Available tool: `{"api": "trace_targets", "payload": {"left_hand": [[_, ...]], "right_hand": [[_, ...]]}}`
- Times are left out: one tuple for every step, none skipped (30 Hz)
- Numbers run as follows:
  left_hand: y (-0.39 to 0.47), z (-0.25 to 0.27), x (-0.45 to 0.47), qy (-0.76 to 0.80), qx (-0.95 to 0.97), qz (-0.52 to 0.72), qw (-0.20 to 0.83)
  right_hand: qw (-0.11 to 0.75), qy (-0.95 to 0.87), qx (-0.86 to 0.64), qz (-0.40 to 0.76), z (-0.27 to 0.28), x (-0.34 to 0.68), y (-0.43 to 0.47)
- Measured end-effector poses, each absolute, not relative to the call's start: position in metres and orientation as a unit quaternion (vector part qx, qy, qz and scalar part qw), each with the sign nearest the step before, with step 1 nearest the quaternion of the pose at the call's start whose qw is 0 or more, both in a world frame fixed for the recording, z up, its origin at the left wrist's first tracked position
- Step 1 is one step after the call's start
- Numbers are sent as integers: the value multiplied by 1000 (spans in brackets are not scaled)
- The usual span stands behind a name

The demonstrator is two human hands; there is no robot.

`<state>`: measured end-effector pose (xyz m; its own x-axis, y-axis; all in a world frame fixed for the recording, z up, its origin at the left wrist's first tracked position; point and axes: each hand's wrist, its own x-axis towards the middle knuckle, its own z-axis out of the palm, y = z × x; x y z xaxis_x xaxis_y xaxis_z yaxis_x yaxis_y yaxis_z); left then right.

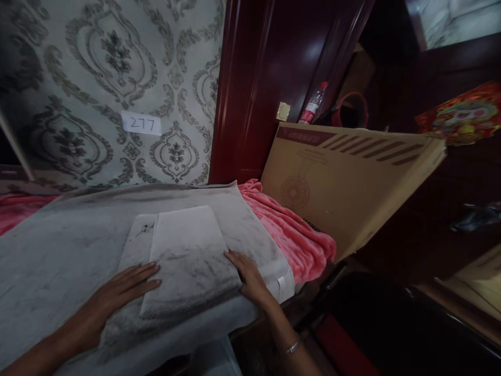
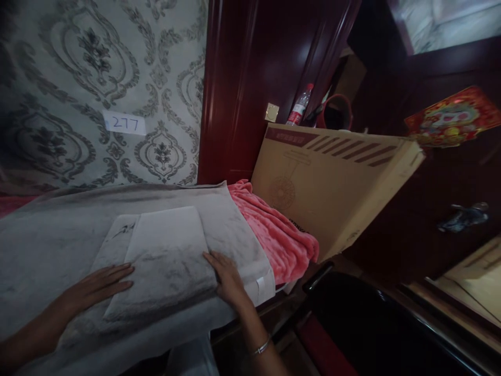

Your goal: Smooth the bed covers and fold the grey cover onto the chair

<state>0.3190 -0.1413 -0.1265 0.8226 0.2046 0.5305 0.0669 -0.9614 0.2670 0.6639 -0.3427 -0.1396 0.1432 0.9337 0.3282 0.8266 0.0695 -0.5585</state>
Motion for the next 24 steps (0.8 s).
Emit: {"api": "trace_targets", "payload": {"left_hand": [[-140,-128,319,72,947,289,122],[-139,-129,319,72,947,289,124],[-138,-130,319,75,946,289,123],[-138,-131,319,79,946,289,122],[-137,-132,318,82,946,290,121],[-137,-132,318,83,946,291,117],[-137,-132,318,84,946,291,113],[-138,-132,318,83,948,288,110],[-138,-131,318,79,950,283,109],[-139,-129,318,73,952,277,109],[-140,-127,318,69,954,272,110],[-142,-125,318,64,954,269,111],[-143,-123,318,60,955,269,112],[-145,-121,318,56,954,271,111],[-146,-119,317,52,954,274,110],[-147,-118,317,51,954,276,108],[-147,-118,316,52,954,277,107],[-146,-119,315,53,954,276,108],[-144,-120,314,55,954,273,112],[-141,-122,314,58,954,270,117],[-137,-123,314,56,954,266,123],[-133,-123,315,51,955,262,131],[-128,-121,316,46,955,258,140],[-124,-116,319,45,954,257,150]], "right_hand": [[338,-648,-678,80,-140,664,-343],[340,-647,-678,79,-140,663,-342],[342,-646,-678,78,-141,663,-342],[343,-647,-676,78,-141,664,-342],[344,-648,-675,78,-142,664,-341],[346,-649,-674,78,-142,664,-341],[347,-648,-673,78,-143,665,-341],[348,-648,-673,78,-143,666,-341],[350,-648,-672,77,-144,666,-341],[352,-648,-671,76,-144,667,-342],[354,-649,-669,74,-145,667,-342],[355,-651,-667,73,-145,667,-342],[355,-653,-665,72,-145,667,-342],[353,-654,-665,72,-145,667,-343],[351,-654,-666,71,-145,667,-343],[349,-652,-669,70,-145,667,-343],[349,-649,-673,67,-146,666,-343],[351,-646,-675,64,-146,666,-343],[356,-644,-675,59,-146,665,-343],[362,-644,-672,56,-146,665,-343],[370,-646,-665,55,-145,664,-343],[378,-650,-657,57,-144,664,-343],[389,-653,-647,60,-141,665,-342],[404,-655,-636,62,-136,665,-341]]}}
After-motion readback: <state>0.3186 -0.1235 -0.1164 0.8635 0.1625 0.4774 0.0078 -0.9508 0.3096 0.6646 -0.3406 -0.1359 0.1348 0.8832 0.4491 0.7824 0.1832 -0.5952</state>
